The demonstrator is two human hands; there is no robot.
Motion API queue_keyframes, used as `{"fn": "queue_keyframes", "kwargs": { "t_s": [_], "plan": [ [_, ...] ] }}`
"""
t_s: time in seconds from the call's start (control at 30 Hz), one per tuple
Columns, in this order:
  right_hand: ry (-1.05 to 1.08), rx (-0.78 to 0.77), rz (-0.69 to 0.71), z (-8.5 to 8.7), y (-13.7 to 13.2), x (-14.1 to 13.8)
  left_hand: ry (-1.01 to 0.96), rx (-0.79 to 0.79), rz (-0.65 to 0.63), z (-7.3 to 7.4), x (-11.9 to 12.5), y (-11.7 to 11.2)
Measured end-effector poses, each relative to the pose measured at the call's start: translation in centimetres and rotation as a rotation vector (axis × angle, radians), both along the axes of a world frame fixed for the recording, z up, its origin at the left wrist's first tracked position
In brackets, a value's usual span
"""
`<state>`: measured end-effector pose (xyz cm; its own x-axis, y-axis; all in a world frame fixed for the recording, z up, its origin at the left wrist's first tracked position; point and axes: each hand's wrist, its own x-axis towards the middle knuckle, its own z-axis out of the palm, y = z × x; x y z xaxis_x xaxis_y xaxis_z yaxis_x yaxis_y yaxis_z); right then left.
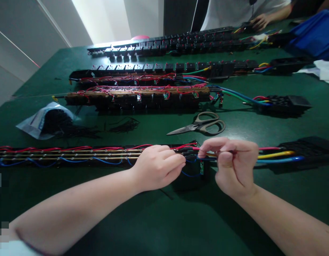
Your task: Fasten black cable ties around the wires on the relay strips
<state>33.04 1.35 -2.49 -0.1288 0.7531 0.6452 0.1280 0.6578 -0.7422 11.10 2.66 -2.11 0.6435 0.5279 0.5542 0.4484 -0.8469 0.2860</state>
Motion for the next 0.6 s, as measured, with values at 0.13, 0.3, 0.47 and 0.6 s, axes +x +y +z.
{"fn": "queue_keyframes", "kwargs": {
  "t_s": [0.13, 0.3, 0.47, 0.6],
  "plan": [
    [0.027, 0.007, -0.011, -0.2, 0.0, 0.0, -0.009, -0.005, 0.01, 0.0, 0.0, 0.0],
    [-0.062, 0.115, -0.064, 0.0, 0.2, 0.0, -0.049, -0.072, 0.019, 0.1, 0.0, -0.1],
    [-0.097, 0.24, -0.161, 0.3, 0.2, 0.0, -0.143, -0.348, 0.105, 2.3, 0.2, 0.4],
    [-0.101, 0.253, -0.239, 0.5, 0.1, 0.0, 0.026, -0.475, 0.236, 4.4, 1.1, 2.4]
  ]
}}
